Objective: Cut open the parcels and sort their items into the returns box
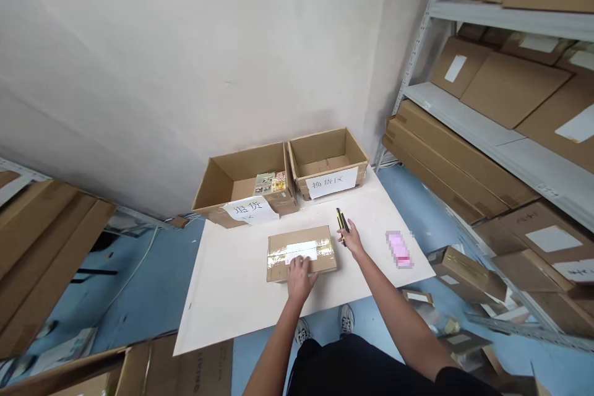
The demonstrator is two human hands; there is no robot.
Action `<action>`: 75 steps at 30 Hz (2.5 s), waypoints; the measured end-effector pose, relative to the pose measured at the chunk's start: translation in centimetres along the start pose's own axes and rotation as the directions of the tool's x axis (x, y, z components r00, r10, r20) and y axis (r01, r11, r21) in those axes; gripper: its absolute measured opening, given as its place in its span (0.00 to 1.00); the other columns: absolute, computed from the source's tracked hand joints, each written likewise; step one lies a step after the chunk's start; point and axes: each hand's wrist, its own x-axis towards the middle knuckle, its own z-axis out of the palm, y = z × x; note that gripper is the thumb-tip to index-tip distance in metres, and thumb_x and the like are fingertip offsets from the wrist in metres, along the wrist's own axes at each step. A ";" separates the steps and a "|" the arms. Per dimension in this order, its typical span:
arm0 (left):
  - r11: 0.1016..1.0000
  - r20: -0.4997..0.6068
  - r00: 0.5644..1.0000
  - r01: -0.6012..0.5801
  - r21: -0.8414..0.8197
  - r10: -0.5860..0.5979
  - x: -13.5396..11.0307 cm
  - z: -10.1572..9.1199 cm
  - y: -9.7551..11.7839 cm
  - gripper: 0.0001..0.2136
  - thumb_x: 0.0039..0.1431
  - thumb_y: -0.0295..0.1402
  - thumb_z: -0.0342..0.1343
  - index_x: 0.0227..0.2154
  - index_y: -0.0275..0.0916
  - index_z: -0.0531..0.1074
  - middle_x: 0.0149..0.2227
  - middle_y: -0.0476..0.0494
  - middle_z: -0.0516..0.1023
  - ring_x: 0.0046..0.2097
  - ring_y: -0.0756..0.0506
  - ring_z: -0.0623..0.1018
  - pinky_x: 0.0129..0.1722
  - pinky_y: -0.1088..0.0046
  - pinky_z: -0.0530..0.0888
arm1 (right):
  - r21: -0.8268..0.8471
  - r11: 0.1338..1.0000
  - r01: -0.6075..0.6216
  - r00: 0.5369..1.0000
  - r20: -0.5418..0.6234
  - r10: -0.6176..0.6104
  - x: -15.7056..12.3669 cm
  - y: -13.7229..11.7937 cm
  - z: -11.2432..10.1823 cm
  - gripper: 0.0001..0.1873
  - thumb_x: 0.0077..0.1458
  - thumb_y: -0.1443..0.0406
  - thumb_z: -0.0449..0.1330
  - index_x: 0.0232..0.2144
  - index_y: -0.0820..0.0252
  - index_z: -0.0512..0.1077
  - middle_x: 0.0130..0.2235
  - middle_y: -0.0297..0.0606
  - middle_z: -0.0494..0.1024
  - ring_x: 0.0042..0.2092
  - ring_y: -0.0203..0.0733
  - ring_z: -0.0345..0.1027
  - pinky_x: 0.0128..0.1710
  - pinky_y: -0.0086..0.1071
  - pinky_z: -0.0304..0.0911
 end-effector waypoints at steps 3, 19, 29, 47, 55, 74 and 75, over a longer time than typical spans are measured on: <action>0.998 0.088 0.995 -0.051 -0.030 0.053 1.5 -0.2 -1.7 0.41 0.61 0.57 0.56 0.73 0.48 0.53 0.74 0.36 0.53 0.74 0.27 0.48 0.69 0.45 0.55 | 0.130 0.985 -0.112 0.980 0.180 0.087 -2.4 1.2 -1.4 0.40 0.56 0.58 0.61 0.68 0.54 0.53 0.35 0.33 0.80 0.28 0.40 0.76 0.29 0.32 0.70; 0.996 0.235 0.970 -0.045 -0.081 0.063 3.0 2.0 -3.2 0.45 0.61 0.66 0.47 0.74 0.53 0.43 0.77 0.43 0.37 0.76 0.29 0.36 0.70 0.40 0.48 | -0.642 0.742 0.193 0.977 0.192 -0.088 -5.7 0.5 -2.0 0.28 0.66 0.67 0.53 0.66 0.51 0.64 0.53 0.38 0.82 0.50 0.46 0.77 0.49 0.33 0.66; 0.995 0.239 0.969 -0.039 -0.088 0.059 2.9 1.4 -2.9 0.43 0.62 0.64 0.47 0.74 0.51 0.45 0.77 0.43 0.37 0.76 0.29 0.37 0.70 0.40 0.47 | -0.730 0.656 0.190 0.980 0.182 -0.081 -6.9 0.7 -0.6 0.29 0.67 0.66 0.51 0.68 0.49 0.60 0.51 0.39 0.83 0.49 0.47 0.77 0.46 0.33 0.66; 0.995 0.246 0.968 -0.031 -0.097 0.054 2.7 0.8 -2.4 0.43 0.62 0.64 0.46 0.74 0.51 0.45 0.77 0.44 0.37 0.76 0.30 0.35 0.71 0.40 0.45 | -0.808 0.572 0.144 0.987 0.156 -0.028 -7.9 -1.6 0.1 0.33 0.67 0.64 0.52 0.71 0.50 0.54 0.45 0.45 0.83 0.45 0.52 0.77 0.42 0.35 0.63; 0.995 0.260 0.964 -0.022 -0.095 0.046 2.9 1.1 -2.6 0.44 0.61 0.65 0.47 0.74 0.52 0.45 0.77 0.44 0.37 0.76 0.30 0.36 0.71 0.41 0.46 | -0.832 0.540 0.130 0.987 0.159 0.008 -10.1 -1.2 0.3 0.31 0.67 0.65 0.52 0.70 0.51 0.58 0.45 0.48 0.83 0.46 0.53 0.77 0.43 0.36 0.63; 0.977 0.262 0.949 0.201 -0.073 -0.176 3.4 2.1 2.8 0.50 0.58 0.68 0.43 0.75 0.42 0.43 0.77 0.31 0.38 0.74 0.20 0.41 0.66 0.33 0.52 | -0.490 0.868 -0.077 0.990 -0.142 0.008 -9.0 4.5 0.2 0.41 0.64 0.49 0.55 0.72 0.56 0.48 0.51 0.45 0.81 0.51 0.51 0.78 0.50 0.40 0.69; 0.979 0.305 0.940 0.187 -0.082 -0.154 3.7 1.7 3.2 0.51 0.58 0.68 0.44 0.75 0.41 0.43 0.76 0.27 0.41 0.74 0.18 0.45 0.64 0.33 0.55 | -0.445 0.889 -0.108 0.985 -0.166 0.037 -8.2 4.8 0.6 0.45 0.62 0.47 0.57 0.72 0.57 0.47 0.52 0.45 0.80 0.52 0.51 0.77 0.51 0.40 0.69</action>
